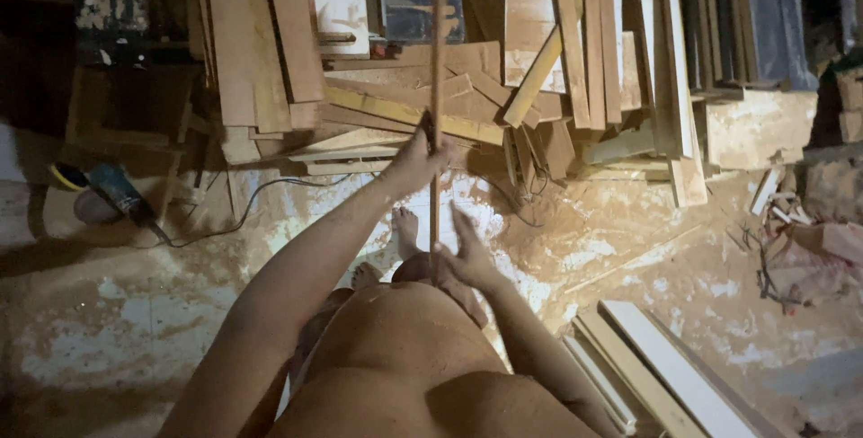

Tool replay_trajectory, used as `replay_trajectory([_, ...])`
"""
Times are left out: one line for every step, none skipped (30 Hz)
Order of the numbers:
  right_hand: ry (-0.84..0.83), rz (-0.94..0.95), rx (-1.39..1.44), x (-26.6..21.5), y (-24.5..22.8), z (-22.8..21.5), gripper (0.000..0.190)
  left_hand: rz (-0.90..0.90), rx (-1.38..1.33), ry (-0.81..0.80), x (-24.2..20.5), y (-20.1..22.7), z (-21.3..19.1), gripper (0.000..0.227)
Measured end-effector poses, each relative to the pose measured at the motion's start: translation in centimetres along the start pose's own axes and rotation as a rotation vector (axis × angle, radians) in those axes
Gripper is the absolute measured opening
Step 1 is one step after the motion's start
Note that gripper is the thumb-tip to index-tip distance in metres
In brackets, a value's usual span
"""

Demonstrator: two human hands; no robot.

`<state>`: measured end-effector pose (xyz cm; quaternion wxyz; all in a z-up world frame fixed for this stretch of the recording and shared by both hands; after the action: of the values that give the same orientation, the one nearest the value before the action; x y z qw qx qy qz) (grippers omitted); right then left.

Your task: Sorting through a pile of wooden strips by hand, moving them to different positions on the workshop floor.

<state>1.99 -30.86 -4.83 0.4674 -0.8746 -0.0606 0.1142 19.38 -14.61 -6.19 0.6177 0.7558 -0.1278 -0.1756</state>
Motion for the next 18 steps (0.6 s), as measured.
replay_trajectory([-0.069,0.039,0.122,0.5,1.1,1.6,0.088,-0.033,-0.11,0.095,0.8,-0.7,-0.7,0.041])
replay_trajectory([-0.138,0.08,0.246,1.1,2.2,3.2,0.079,-0.067,-0.217,0.189,1.6,-1.4,-1.4,0.059])
replay_trajectory([-0.147,0.078,0.248,1.5,1.5,3.8,0.079,-0.071,-0.216,0.197,2.0,-1.6,-2.0,0.059])
replay_trajectory([-0.147,0.171,0.365,1.7,1.3,4.4,0.078,-0.109,-0.292,0.277,2.2,-2.2,-2.7,0.054])
replay_trajectory([-0.147,0.266,0.481,1.9,1.1,5.0,0.077,-0.147,-0.368,0.357,2.4,-2.8,-3.4,0.049])
replay_trajectory([-0.149,0.269,0.485,2.9,-1.2,4.7,0.077,-0.152,-0.366,0.357,2.9,-3.5,-3.8,0.049])
replay_trajectory([-0.151,0.31,0.44,3.8,-3.2,4.3,0.073,-0.168,-0.396,0.394,3.3,-4.3,-4.3,0.055])
replay_trajectory([-0.152,0.354,0.395,4.4,-5.2,4.0,0.072,-0.186,-0.427,0.427,3.6,-5.1,-4.6,0.062])
replay_trajectory([-0.153,0.36,0.4,4.8,-2.8,5.8,0.072,-0.193,-0.425,0.425,3.9,-6.2,-4.8,0.062])
replay_trajectory([-0.151,0.38,0.514,5.3,-0.5,7.6,0.066,-0.212,-0.341,0.419,4.4,-7.3,-5.3,0.074])
replay_trajectory([-0.148,0.398,0.629,5.8,1.9,9.5,0.062,-0.23,-0.257,0.414,4.8,-8.4,-5.8,0.088])
replay_trajectory([-0.149,0.401,0.629,6.6,2.8,9.7,0.062,-0.233,-0.258,0.414,5.2,-8.8,-6.0,0.088])
replay_trajectory([-0.179,0.385,0.601,7.4,3.6,10.0,0.059,-0.28,-0.187,0.426,5.4,-9.4,-6.4,0.093])
replay_trajectory([-0.21,0.367,0.573,8.3,4.5,10.4,0.058,-0.325,-0.117,0.44,5.6,-10.0,-6.9,0.098])
replay_trajectory([-0.213,0.369,0.572,8.7,3.0,9.5,0.058,-0.328,-0.118,0.442,5.5,-9.7,-7.1,0.098])
replay_trajectory([-0.212,0.321,0.593,9.3,1.4,8.6,0.056,-0.312,-0.194,0.474,5.3,-9.4,-7.3,0.096])
replay_trajectory([-0.211,0.274,0.614,9.8,-0.3,7.7,0.065,-0.296,-0.271,0.507,5.1,-9.1,-7.5,0.093])
replay_trajectory([-0.216,0.275,0.614,10.5,0.0,8.0,0.065,-0.298,-0.271,0.511,4.8,-9.0,-7.6,0.093])
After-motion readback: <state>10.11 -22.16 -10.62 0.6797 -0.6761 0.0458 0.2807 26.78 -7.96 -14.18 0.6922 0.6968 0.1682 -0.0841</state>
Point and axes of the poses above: each hand's wrist, its own x-axis towards the middle knuckle, its own z-axis out of the palm, y = z × x, the point moved 5 cm from there along x, towards the middle knuckle, and after that the axes turned 6 degrees about z, right-handed, at the moved point
